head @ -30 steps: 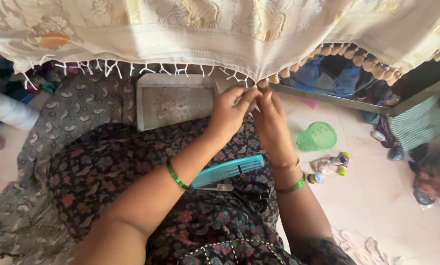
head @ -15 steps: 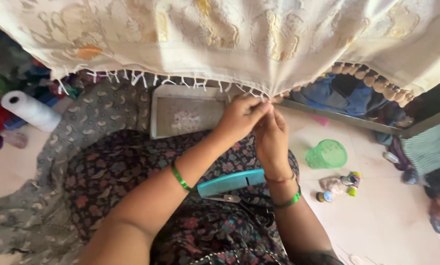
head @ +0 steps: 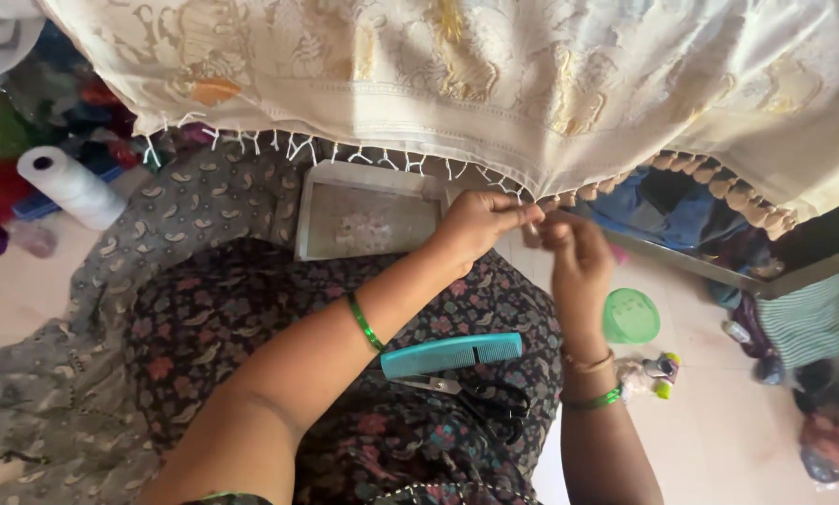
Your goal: Tying and trimming decorative tassels on the edge of a saree.
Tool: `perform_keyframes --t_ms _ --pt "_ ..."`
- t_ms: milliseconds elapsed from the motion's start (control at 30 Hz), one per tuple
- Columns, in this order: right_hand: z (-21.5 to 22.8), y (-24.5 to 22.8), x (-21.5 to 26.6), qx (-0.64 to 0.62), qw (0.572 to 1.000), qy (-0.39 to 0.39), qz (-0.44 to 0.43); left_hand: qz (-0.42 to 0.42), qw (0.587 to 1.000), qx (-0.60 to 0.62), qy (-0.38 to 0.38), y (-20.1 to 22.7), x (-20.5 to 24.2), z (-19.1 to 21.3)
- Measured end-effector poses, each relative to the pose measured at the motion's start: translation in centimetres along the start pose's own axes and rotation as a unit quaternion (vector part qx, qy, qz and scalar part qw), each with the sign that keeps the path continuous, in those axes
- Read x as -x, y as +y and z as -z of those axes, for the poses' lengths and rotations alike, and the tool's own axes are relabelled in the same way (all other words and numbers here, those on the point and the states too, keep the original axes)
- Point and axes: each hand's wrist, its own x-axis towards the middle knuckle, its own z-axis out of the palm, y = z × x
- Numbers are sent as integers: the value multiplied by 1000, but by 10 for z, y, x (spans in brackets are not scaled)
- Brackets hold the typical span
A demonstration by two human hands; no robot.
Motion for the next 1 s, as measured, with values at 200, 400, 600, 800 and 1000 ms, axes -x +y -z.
perform_keyframes --t_ms 200,400,600,800,1000 --pt "-7 -98 -66 38 991 26 126 -106 979 -156 72 -1 2 -2" --pt "-70 -188 -134 174 908 -82 372 -34 997 -47 44 8 7 -5" --pt "-102 -170 -165 217 864 -93 445 -10 992 -118 51 26 12 -4" --pt "-81 -186 -109 147 932 -68 325 3 998 -50 31 13 6 3" --pt "-41 -186 -55 190 939 -27 286 -92 994 54 -18 -25 -3 4"
